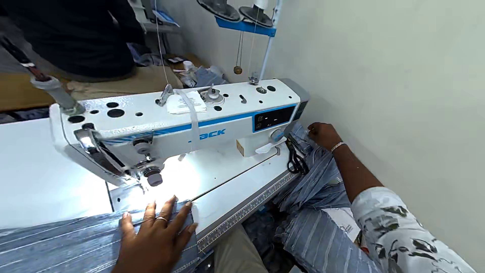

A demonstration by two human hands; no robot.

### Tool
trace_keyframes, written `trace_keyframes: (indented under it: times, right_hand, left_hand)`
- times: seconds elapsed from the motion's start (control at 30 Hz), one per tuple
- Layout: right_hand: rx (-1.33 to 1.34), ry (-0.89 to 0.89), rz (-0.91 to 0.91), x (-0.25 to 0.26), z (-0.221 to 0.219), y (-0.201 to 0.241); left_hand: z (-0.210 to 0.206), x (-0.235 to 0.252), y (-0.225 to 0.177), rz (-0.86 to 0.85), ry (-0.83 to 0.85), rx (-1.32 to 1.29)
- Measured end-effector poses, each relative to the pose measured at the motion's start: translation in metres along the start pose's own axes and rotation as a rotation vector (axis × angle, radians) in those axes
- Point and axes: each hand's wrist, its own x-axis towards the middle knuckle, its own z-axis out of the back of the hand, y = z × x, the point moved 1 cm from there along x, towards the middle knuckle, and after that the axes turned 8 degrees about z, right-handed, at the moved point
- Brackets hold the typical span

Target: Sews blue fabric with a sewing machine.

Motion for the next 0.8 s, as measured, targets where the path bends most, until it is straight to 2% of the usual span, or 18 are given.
trace_keyframes:
  times: [0.1, 0.2, 0.3, 0.43, 0.53, 0.6, 0.7, 0.8]
  right_hand:
    - [-0.125, 0.128, 0.024, 0.009, -0.016, -0.015]
    - [-0.123, 0.111, 0.036, 0.011, -0.016, -0.011]
    - [-0.086, 0.026, 0.024, 0.008, -0.006, -0.004]
    - [-0.075, -0.226, 0.062, 0.005, 0.017, 0.017]
    - [-0.072, -0.315, 0.096, 0.006, 0.04, 0.037]
    - [-0.094, -0.183, 0.096, 0.009, 0.047, 0.042]
    - [-0.114, 0.157, 0.066, 0.003, 0.022, 0.032]
    - [-0.146, 0.167, 0.033, 0.0, -0.001, 0.027]
  left_hand:
    - [0.0, 0.0, -0.001, 0.008, 0.001, -0.001]
    - [0.001, 0.0, -0.001, 0.022, 0.005, -0.009]
    - [0.0, -0.001, 0.001, 0.025, -0.004, -0.02]
    - [0.0, 0.0, 0.0, 0.033, -0.001, -0.022]
    - [0.002, 0.001, -0.001, 0.064, 0.003, -0.049]
    - [0.001, 0.002, -0.001, 0.074, 0.006, -0.043]
    - [0.004, 0.003, -0.003, 0.066, 0.021, -0.049]
    - [0.004, 0.004, -0.003, 0.07, 0.01, -0.051]
